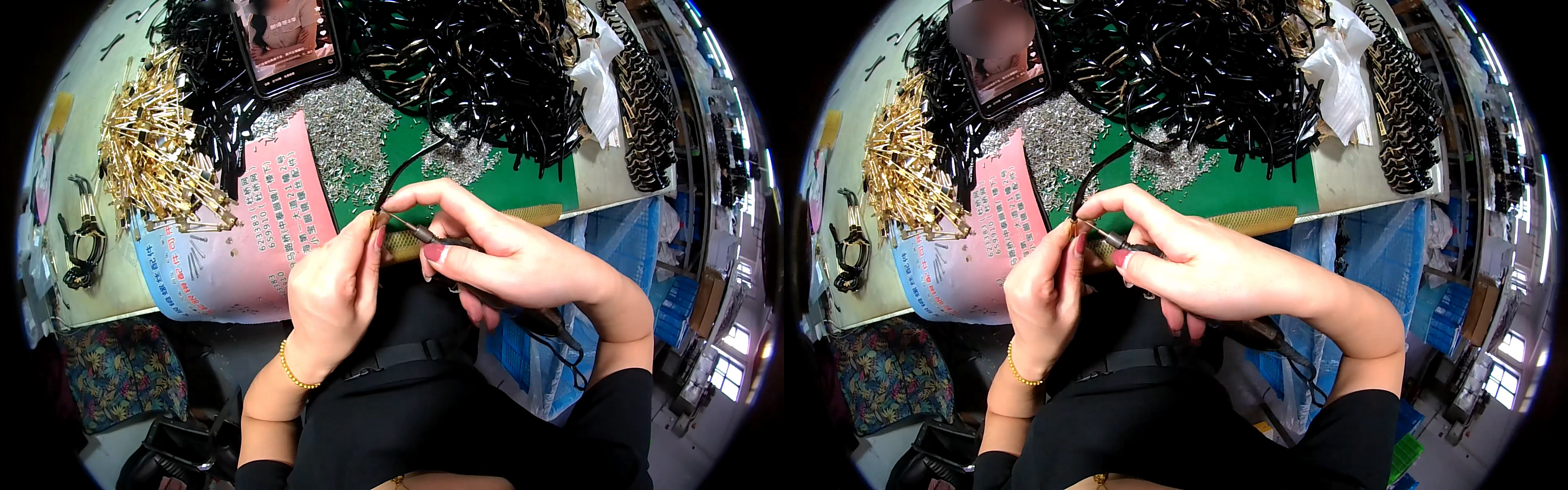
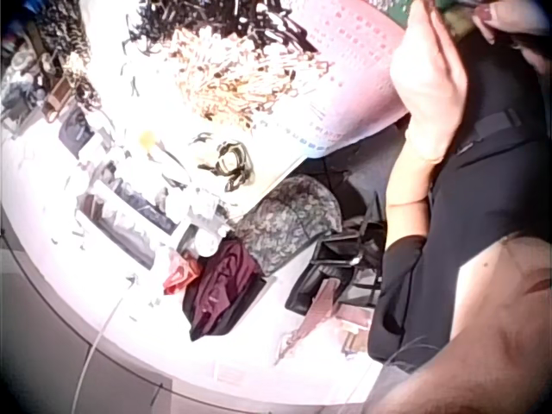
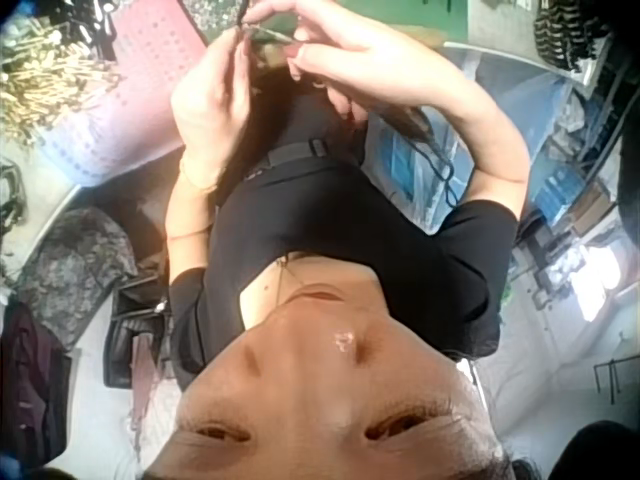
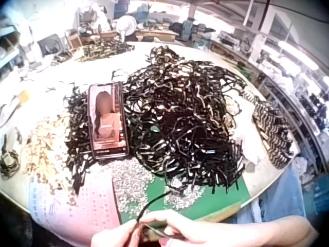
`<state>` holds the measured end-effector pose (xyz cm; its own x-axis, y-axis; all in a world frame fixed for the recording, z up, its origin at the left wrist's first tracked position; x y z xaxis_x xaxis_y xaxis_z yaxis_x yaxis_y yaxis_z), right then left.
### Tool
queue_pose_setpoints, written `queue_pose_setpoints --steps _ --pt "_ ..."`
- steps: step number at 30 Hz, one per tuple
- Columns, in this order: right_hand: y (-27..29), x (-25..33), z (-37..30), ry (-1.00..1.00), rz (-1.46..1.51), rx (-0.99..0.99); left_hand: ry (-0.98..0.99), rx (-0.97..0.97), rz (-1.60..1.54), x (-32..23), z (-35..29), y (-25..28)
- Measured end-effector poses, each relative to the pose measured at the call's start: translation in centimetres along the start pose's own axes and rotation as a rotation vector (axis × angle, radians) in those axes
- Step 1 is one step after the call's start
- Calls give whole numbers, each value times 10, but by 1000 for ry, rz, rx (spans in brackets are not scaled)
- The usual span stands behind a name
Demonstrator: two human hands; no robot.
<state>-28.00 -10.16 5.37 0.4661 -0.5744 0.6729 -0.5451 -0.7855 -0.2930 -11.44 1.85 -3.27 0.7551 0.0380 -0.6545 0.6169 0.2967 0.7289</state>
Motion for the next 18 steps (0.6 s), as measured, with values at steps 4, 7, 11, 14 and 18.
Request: queue_pose_setpoints --steps 4,7,11,14,18 --pt "3 -2 -6 10 -6 -6 -129 -118 130 -3 1 -4" --pt "4 -9 -12 22 2 -28 0 17 -47 -6 2 0" --pt "14 -24 -27 10 103 -154 277 330 -451 -17 5 17" --pt "20 -39 -25 50 179 -218 246 450 -550 -28 5 13" --pt "22 -49 -13 226 315 -255 137 457 -558 -35 2 -7"
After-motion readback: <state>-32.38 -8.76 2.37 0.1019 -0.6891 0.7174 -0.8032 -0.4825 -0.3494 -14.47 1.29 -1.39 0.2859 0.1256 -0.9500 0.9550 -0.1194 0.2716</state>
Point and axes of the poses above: each hand's wrist, its own z-axis towards the middle knuckle, its own y-axis out of the back of the hand, x = y × z, the point moved 1 cm from there along z, towards the middle knuckle, and after that the axes turned 13 degrees about z, right-handed, at the moved point
